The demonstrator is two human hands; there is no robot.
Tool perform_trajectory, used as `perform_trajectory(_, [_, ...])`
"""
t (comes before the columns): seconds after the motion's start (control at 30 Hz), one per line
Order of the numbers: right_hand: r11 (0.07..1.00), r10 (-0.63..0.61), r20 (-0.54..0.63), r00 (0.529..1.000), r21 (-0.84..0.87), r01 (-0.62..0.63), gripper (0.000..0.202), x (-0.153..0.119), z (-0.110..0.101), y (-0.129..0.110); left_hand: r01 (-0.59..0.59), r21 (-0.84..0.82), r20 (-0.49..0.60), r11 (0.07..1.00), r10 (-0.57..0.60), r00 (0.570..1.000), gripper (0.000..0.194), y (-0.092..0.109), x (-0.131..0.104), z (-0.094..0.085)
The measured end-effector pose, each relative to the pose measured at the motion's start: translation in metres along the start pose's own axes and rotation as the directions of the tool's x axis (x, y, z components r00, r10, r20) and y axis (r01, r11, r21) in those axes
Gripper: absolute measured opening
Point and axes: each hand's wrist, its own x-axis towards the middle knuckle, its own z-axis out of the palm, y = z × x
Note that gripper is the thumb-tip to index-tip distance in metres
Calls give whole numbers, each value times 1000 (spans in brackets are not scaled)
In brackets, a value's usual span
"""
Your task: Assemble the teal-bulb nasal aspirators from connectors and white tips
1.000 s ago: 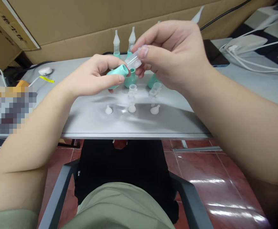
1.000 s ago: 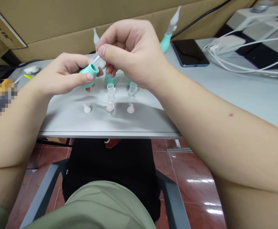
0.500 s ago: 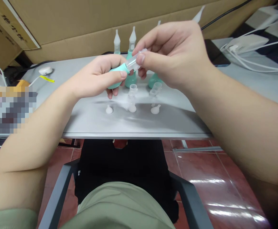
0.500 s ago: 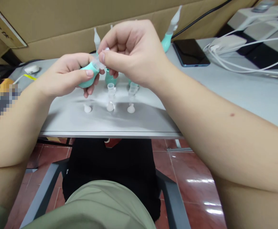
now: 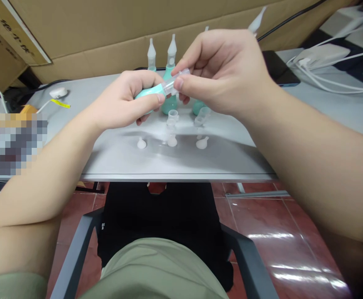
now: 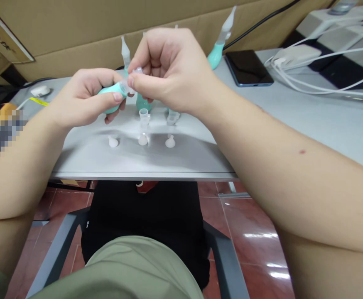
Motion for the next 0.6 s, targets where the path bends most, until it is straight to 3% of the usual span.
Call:
perform_trajectory(0.2, [999, 38, 58, 998, 15, -39, 38, 2, -8, 2, 7, 210, 63, 978, -20, 998, 42, 10, 1, -5])
perform_trajectory(0.27, [999, 50, 77, 996, -12, -50, 39, 2, -11, -1, 39, 218, 24, 975, -45, 999, 39, 21, 1, -5])
perform_trajectory(0.3, [998, 51, 82, 995, -24, -50, 39, 1, -12, -2, 114, 214, 44, 970, -126, 991, 33, 27, 1, -4])
perform_trajectory(0.4, [997, 69, 109, 992, -52, -64, 41, -1, -15, -7, 204, 164, 10, 965, -209, 978, 20, 42, 1, -5])
perform_trajectory(0.5, [996, 87, 93, 992, -15, -85, 42, -1, -13, -11, 225, 105, 0, 969, -226, 974, 18, 45, -1, -6])
perform_trajectory(0.6, [992, 58, -11, 998, 109, -56, 47, 1, -8, -12, 212, 52, 5, 976, -213, 977, 18, 42, -2, -6])
